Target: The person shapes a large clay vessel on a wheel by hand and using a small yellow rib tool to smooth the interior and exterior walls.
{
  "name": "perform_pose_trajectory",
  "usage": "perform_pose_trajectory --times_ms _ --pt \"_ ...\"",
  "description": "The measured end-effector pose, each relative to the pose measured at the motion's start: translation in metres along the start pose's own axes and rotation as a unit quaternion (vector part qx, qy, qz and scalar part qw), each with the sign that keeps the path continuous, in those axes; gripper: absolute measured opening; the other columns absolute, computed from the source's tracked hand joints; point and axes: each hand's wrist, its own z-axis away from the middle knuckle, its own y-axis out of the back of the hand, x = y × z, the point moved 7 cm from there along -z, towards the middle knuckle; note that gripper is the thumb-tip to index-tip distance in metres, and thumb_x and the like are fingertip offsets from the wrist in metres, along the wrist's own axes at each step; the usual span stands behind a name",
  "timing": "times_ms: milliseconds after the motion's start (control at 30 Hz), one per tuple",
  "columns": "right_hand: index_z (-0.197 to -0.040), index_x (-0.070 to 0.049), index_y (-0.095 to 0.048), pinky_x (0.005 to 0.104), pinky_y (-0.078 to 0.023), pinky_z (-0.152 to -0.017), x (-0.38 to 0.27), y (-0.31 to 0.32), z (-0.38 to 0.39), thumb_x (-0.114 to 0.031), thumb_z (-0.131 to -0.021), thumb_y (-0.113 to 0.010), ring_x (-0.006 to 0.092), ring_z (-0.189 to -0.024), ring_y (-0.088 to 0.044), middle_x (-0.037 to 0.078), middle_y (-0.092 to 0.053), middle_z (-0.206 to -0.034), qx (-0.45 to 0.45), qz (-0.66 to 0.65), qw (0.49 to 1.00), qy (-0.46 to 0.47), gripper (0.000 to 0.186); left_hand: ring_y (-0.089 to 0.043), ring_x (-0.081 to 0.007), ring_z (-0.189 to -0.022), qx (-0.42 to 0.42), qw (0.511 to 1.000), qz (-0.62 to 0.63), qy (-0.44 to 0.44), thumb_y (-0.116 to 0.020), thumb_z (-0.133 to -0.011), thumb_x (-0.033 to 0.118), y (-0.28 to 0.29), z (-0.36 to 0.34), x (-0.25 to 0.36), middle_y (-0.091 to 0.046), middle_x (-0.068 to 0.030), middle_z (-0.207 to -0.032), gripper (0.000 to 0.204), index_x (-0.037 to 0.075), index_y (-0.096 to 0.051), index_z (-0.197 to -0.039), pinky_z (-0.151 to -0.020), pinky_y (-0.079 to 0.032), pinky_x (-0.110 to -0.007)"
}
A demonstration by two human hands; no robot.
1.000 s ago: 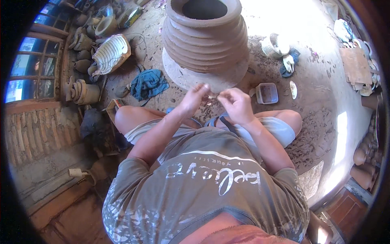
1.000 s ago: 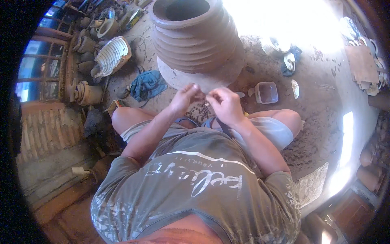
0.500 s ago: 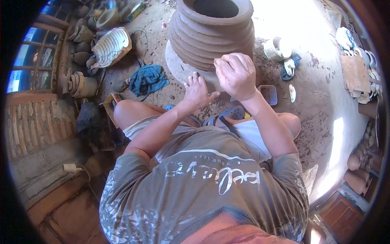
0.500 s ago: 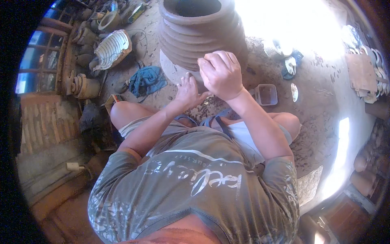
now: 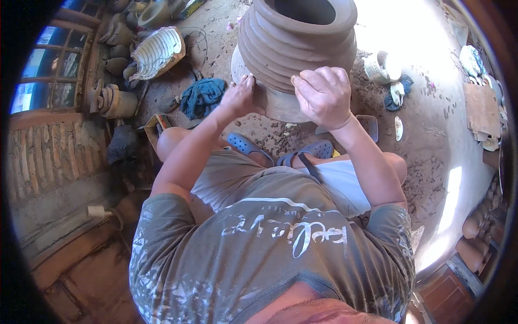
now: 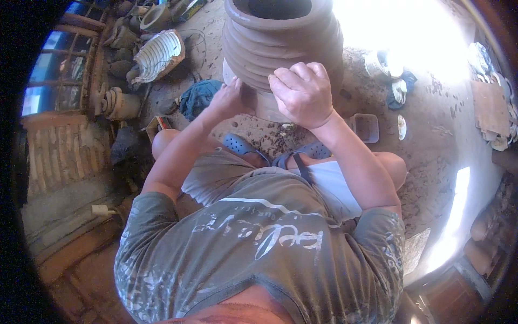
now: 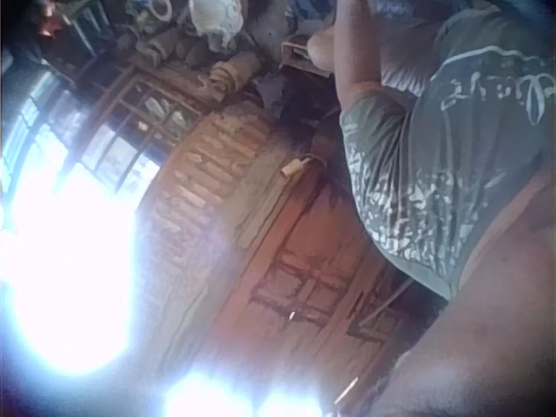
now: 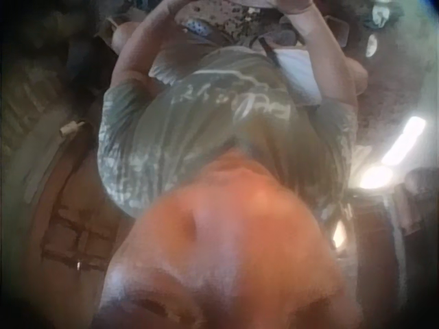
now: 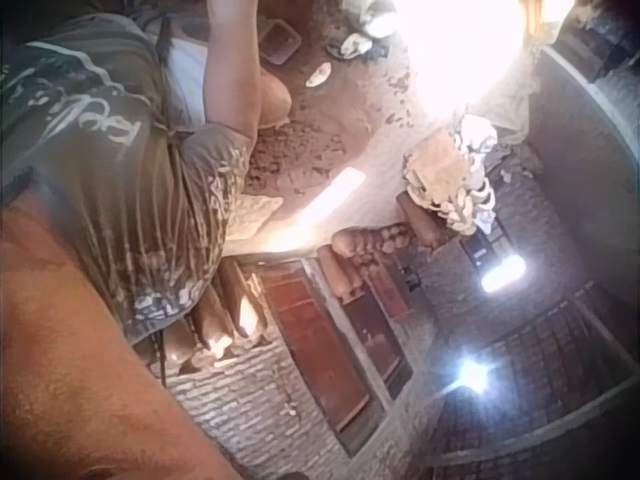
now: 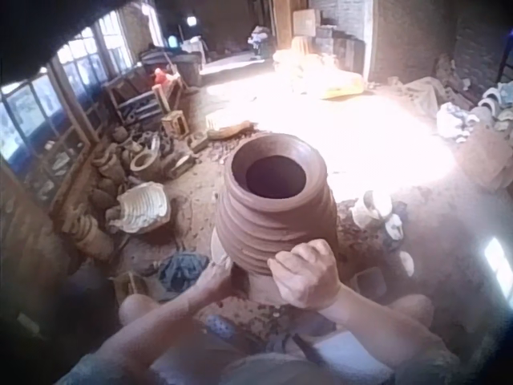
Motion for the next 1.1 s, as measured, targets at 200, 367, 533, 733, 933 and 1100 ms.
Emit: perform_pose_trajectory --times_ms 200,367,533,733,933,1100 --pt "-0.088 -0.015 -0.078 0.0350 -0.045 -0.078 0.017 0.012 0.011 -0.010 -0.076 -0.077 0.0160 -0.078 -0.061 -0.004 -0.069 -0.091 -0.007 -0.006 1.000 -0.008 0.013 -0.040 -0.0326 -0.153 -0.023 0.995 -0.100 -0.017 -0.096 -0.059 0.058 0.013 -0.020 -0.029 -0.043 -0.0163 -0.164 0.132 0.004 -0.031 -0.161 -0.124 -0.030 -0.062" --pt "-0.090 -0.012 -0.079 0.0375 -0.053 -0.079 0.074 0.042 0.036 -0.008 -0.079 -0.080 0.0229 -0.085 -0.067 0.001 -0.071 -0.094 -0.003 0.004 0.994 -0.107 0.012 -0.043 -0.0336 -0.151 -0.050 0.991 -0.119 -0.020 -0.096 -0.056 0.058 0.020 -0.031 -0.036 -0.045 -0.0152 -0.163 0.131 0.008 -0.032 -0.160 -0.124 -0.029 -0.062" --pt "-0.103 -0.001 -0.078 0.0275 -0.056 -0.076 0.117 0.038 0.092 -0.009 -0.094 -0.078 0.0131 -0.085 -0.071 0.003 -0.077 -0.097 0.107 -0.250 0.826 -0.493 0.011 -0.045 -0.0332 -0.149 -0.019 0.990 -0.127 -0.059 -0.095 -0.057 0.059 0.019 -0.031 -0.030 -0.048 -0.0171 -0.160 0.128 0.007 -0.036 -0.159 -0.125 -0.030 -0.057" --pt "-0.100 0.003 -0.076 0.0235 -0.050 -0.062 0.104 0.007 0.088 -0.012 -0.095 -0.077 0.0090 -0.074 -0.066 0.005 -0.073 -0.084 0.070 -0.357 0.689 -0.627 0.016 -0.050 -0.0359 -0.144 -0.006 0.994 -0.105 -0.036 -0.091 -0.064 0.063 0.010 -0.008 0.010 -0.054 -0.0225 -0.150 0.115 -0.005 -0.048 -0.147 -0.122 -0.039 -0.046" --pt "-0.090 -0.003 -0.073 0.0236 -0.046 -0.057 0.122 -0.007 0.084 -0.011 -0.093 -0.076 0.0083 -0.065 -0.059 0.002 -0.067 -0.077 0.097 -0.405 0.604 -0.679 0.009 -0.054 -0.0516 -0.129 0.029 0.990 -0.128 -0.059 -0.085 -0.078 0.057 -0.037 0.021 0.079 -0.048 -0.0345 -0.144 0.084 -0.003 -0.058 -0.131 -0.106 -0.049 -0.055" --pt "-0.090 -0.008 -0.070 0.0215 -0.044 -0.055 0.123 -0.004 0.084 -0.011 -0.093 -0.076 0.0059 -0.063 -0.056 -0.003 -0.063 -0.075 0.105 -0.406 0.571 -0.706 0.007 -0.050 -0.0548 -0.129 0.016 0.988 -0.075 -0.132 -0.087 -0.078 0.045 -0.067 0.031 0.136 -0.039 -0.0353 -0.151 0.073 0.001 -0.058 -0.129 -0.107 -0.047 -0.056"
